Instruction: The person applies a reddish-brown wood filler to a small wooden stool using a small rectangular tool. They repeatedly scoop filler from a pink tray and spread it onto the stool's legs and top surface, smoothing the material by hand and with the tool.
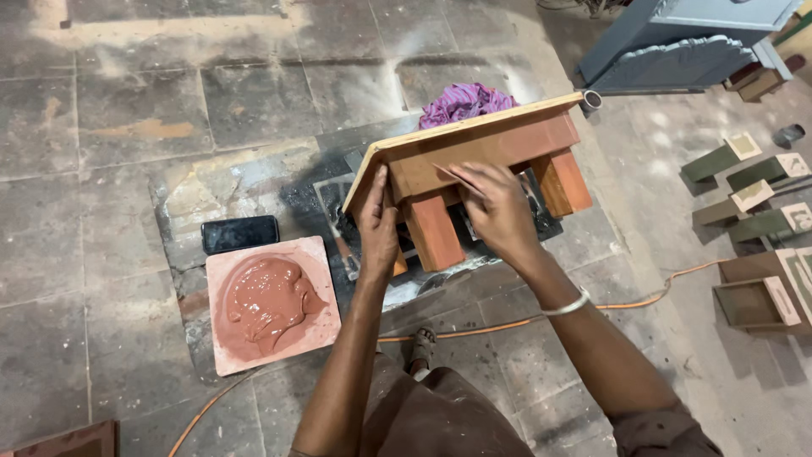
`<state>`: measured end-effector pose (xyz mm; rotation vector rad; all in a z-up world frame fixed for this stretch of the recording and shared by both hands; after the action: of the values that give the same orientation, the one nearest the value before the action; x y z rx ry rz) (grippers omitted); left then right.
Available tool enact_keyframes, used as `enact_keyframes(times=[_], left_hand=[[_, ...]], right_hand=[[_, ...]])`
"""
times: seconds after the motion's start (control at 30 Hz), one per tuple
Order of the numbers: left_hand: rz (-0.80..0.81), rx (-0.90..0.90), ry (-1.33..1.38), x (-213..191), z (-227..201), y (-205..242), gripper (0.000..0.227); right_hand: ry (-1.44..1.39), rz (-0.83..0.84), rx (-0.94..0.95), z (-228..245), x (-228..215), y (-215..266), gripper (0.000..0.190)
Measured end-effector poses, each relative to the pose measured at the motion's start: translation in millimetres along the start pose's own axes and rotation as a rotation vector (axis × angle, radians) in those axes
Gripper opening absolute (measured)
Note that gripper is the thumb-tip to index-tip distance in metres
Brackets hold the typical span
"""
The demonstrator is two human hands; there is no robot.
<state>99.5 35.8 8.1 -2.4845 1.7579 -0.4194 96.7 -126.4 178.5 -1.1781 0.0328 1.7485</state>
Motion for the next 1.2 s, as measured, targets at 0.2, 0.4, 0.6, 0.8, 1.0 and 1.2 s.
enact_keyframes(times=[0.2,0.4,0.6,0.8,1.0,1.2], left_hand=[[0.021,0.006,-0.023,-1.3,5.1,1.3,0.065],[0.027,0.022,-0.025,-0.7,5.0,2.5,0.067],[0.029,0.022,0.084,-1.0,24.9,2.2,0.062],[0.017,-0.035,0.138,-1.7,42.3,1.9,0.056],[0.001,-0.031,0.019,-4.5,22.2,1.3,0.053],[-0.045,0.043,-0.238,-6.2,-12.5,8.3,0.064]], right_hand=[[0.344,0.17,-0.067,11.4,61.1,-8.0,0.051],[0.432,0.244,-0.135,11.5,30.5,-16.2,0.027],[0.45,0.166,0.178,-44.8,17.4,-50.6,0.037],[0.346,0.363,0.026,9.2,82.9,-27.7,0.041],[0.215,0.36,0.026,-4.7,43.6,-58.1,0.04],[0.381,0.445,-0.217,12.9,69.1,-70.7,0.06]])
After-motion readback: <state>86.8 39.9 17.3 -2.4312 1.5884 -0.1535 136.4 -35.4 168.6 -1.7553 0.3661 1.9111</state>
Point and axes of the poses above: each hand's wrist, its own y-axis away from the middle knuckle, its own x-axis out of the palm, z = x × y, the point moved 10 cm from there along -y, towards the middle knuckle, and after that the axes turned 15 degrees about -y, right-handed, at the moved point
